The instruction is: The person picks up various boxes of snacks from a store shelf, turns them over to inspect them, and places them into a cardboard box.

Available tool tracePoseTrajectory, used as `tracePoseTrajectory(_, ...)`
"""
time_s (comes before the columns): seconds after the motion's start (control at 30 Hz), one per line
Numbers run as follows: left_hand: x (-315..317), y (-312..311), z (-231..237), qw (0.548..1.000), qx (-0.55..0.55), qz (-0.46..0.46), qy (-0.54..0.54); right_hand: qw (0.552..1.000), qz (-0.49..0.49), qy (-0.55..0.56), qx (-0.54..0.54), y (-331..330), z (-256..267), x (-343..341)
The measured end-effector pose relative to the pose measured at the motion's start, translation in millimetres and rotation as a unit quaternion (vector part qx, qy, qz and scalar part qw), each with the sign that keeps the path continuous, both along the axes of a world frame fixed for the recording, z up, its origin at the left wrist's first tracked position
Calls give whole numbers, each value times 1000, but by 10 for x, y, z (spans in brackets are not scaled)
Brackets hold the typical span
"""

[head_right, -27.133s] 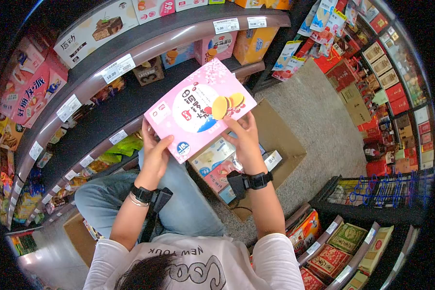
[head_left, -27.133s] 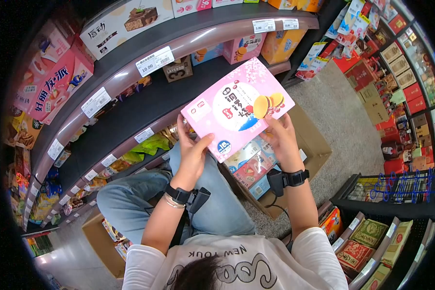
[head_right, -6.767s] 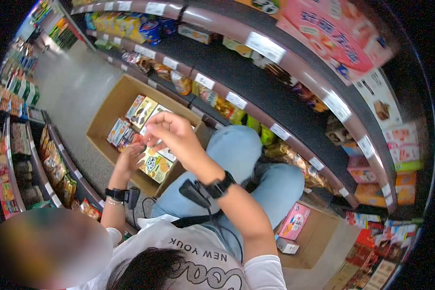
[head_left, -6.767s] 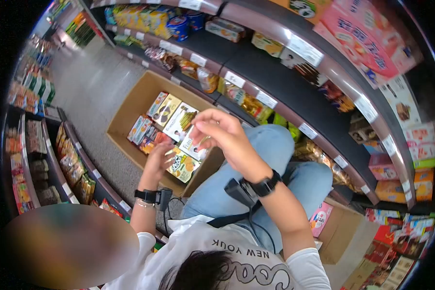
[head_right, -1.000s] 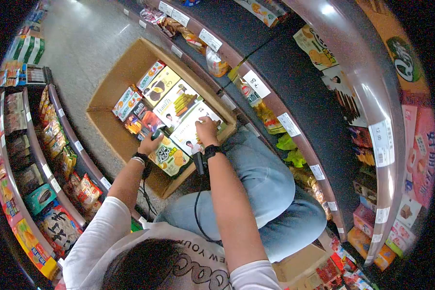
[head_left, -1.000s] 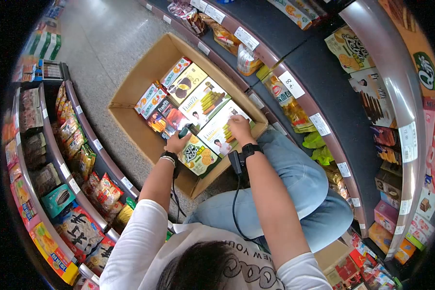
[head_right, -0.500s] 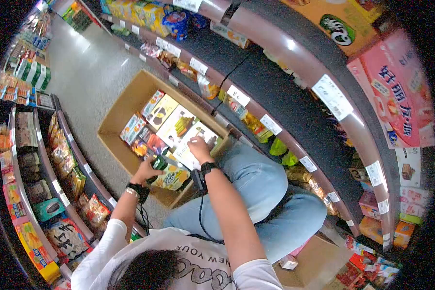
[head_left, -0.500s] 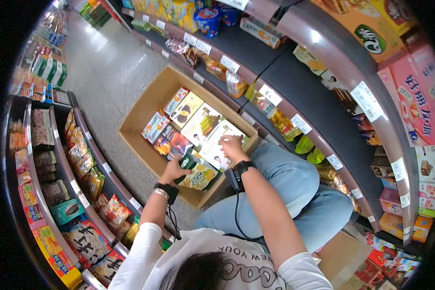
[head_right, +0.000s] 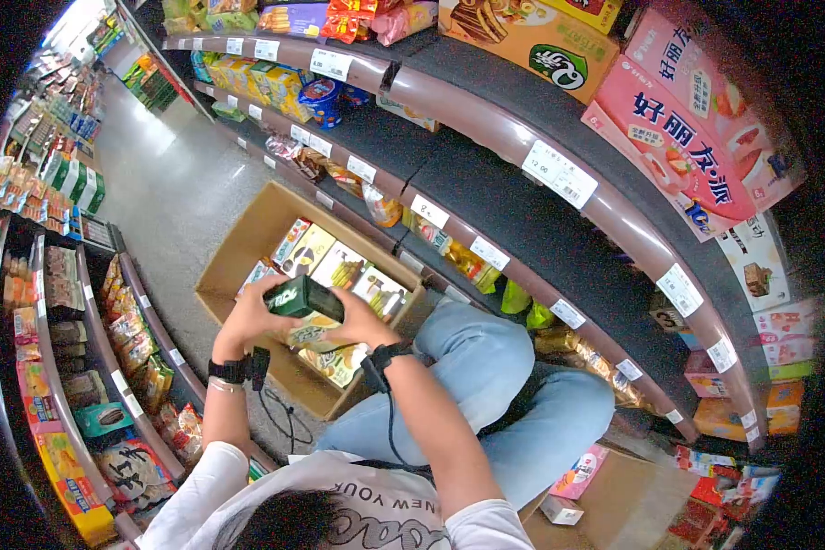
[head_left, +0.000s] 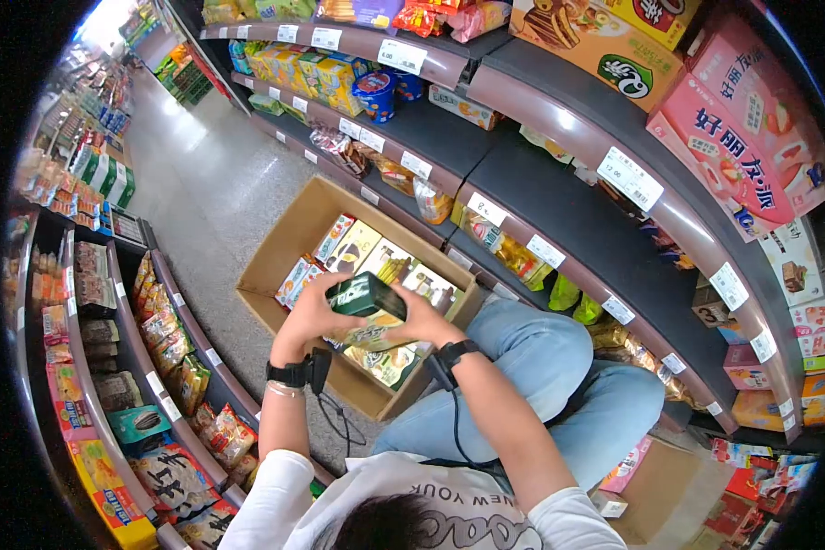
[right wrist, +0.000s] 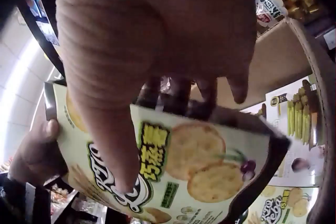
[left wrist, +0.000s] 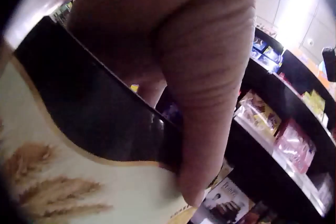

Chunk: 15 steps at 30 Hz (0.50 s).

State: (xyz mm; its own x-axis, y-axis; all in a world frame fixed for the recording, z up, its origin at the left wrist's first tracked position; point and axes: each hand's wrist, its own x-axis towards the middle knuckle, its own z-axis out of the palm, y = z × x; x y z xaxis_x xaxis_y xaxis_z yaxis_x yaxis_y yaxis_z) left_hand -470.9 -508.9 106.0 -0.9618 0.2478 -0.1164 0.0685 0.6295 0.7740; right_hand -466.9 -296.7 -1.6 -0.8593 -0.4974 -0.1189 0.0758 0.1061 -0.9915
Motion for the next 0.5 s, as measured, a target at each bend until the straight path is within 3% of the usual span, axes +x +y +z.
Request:
tracePoseTrajectory(0.1,-88,130,194,998,36,-9,45,998,-55,11,26,150,197,-76)
tracePoseTrajectory(0.17,-152,118,-16,983,81,126,105,989,-121,65,45,221,268,-75)
tracePoseTrajectory(0.23,-128,160,-93,962,76,227,131,986,-120,-90,-74,273,324,-96)
tracePoseTrajectory(0.33,16,308,-253,916,298,266,-33,963,-128,-167,-170,321,379,-83)
tracePoseTrajectory(0.37,70,328,-342,915,338,213,-66,956,-136,-183,-186,313,378,-67)
tracePoseTrajectory(0.5,234,513,-350,856,428,267,-112,946,-127,-199,-222,338,441,-13)
